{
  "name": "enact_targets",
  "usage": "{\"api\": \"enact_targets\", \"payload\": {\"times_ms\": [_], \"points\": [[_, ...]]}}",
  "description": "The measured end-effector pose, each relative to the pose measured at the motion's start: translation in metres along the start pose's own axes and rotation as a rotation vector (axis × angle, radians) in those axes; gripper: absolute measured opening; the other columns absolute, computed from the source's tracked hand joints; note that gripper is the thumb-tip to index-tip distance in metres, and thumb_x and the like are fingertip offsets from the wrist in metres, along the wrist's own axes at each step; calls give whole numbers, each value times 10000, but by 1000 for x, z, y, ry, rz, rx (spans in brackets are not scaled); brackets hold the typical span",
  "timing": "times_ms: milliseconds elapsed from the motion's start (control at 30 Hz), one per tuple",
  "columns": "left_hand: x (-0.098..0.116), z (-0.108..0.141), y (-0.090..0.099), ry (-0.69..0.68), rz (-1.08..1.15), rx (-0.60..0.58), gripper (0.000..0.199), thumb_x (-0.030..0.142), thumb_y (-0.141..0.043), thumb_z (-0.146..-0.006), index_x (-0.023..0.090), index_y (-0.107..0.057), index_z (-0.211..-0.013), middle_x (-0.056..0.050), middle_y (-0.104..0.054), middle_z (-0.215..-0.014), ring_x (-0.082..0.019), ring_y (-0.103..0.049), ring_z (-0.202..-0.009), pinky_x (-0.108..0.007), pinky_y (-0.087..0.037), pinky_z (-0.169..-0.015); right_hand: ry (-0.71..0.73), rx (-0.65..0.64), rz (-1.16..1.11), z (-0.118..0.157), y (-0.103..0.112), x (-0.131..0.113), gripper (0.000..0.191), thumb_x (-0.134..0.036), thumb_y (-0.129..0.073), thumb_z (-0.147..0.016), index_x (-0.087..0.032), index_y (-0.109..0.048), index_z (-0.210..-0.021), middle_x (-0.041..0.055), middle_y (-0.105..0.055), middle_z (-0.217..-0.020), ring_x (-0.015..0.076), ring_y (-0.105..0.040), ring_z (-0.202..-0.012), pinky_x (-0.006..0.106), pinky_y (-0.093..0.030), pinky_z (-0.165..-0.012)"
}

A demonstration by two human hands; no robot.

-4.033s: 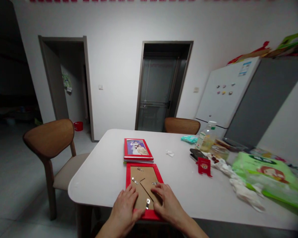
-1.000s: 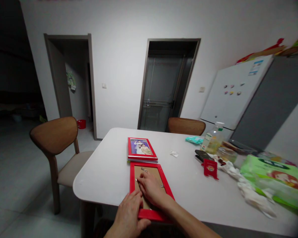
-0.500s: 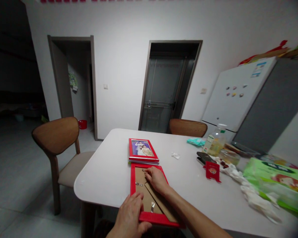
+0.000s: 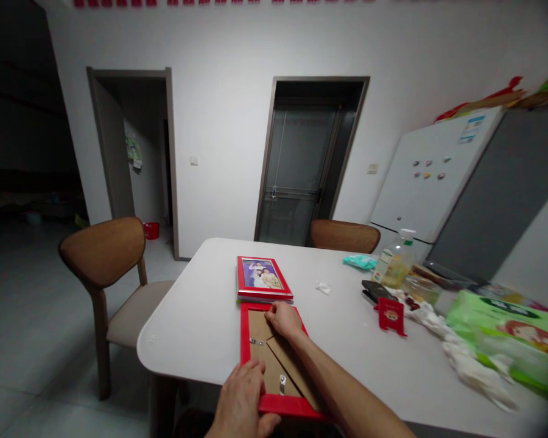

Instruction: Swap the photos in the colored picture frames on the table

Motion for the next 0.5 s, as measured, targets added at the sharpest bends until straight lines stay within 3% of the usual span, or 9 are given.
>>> {"api": "enact_targets", "payload": {"times_ms": [200,400,500], "points": [[18,-8,-13,-83,2,-121,597,272,-658,-573,94,-489,-1117,-145,-427,-1255,-257,-328,-1190,-441,-128,-1027,83,20,-68,12,6,0,191,-310,-481,-721,-193,-631,-710,37,-661,-757,132,-576,-699,191,-346,-568],[33,-15,-15,-85,-6,-128,514,214,-635,-592,128,-514,-1084,-109,-346,-1316,-236,-261,-1226,-410,-159,-1023,86,24,-86,16,6,-2,194,-321,-474,-722,-226,-642,-741,18,-665,-763,135,-582,-720,196,-354,-587],[35,-17,-26,-81,-19,-191,548,180,-632,-586,118,-491,-1112,-120,-344,-1316,-242,-262,-1225,-402,-182,-1018,37,22,-72,14,6,1,170,-333,-509,-689,-228,-642,-703,24,-663,-732,152,-584,-704,209,-345,-555]]}}
Point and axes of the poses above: each hand's wrist, its own z-axis away from the middle knuckle, its own y-axis out of the back of the hand, x = y × z, the point moved 9 cm from there along -z, towards the middle knuckle
